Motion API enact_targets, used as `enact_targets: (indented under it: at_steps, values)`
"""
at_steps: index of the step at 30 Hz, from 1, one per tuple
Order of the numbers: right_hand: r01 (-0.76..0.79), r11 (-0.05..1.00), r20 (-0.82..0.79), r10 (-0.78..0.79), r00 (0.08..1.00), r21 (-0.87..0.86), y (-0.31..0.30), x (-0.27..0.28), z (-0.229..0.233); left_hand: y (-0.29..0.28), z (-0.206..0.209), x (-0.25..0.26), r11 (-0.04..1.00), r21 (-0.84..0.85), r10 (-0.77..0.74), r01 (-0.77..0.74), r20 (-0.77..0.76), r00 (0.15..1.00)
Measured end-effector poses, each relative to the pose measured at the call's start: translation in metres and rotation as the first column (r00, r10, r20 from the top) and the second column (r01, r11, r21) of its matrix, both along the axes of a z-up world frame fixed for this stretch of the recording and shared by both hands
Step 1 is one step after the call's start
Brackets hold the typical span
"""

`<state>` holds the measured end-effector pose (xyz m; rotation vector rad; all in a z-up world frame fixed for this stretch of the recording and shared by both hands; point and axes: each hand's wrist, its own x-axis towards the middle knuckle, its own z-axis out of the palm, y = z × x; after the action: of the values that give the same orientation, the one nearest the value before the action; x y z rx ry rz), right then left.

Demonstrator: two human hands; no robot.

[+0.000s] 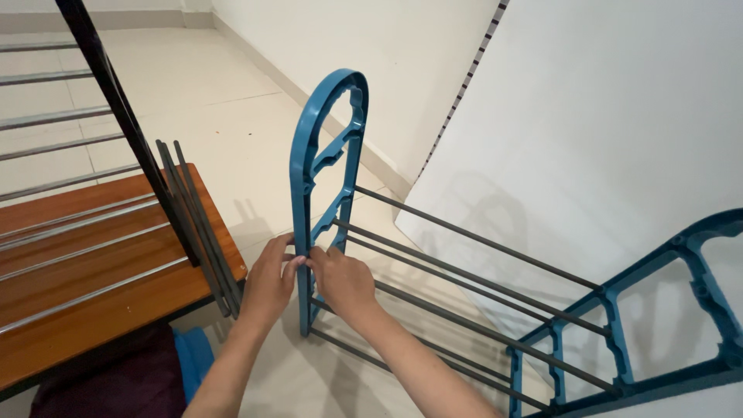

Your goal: The person removes folded blue and maroon cloths from a blue metal shoe rack and places them on the floor. Then the person inserts several metal rods into the side frames of the shoe rack, one at a time, to assemble the rack structure.

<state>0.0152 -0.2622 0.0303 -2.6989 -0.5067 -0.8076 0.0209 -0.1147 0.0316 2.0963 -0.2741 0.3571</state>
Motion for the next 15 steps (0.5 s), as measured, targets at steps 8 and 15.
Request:
enact_targets:
  at_steps: [8,15]
  values:
    - [0.026,0.999,-0.088,-0.023,0.996,0.037,0.0,-0.002,0.009,0.001,0.001,0.006,0.998,-0.055,-0.014,0.01,-0.082,0.997]
    - [0.097,0.995,-0.168,-0.096,0.981,-0.002,0.004,-0.007,0.007,0.003,-0.005,0.009,0.996,-0.079,-0.054,0.051,-0.028,0.998]
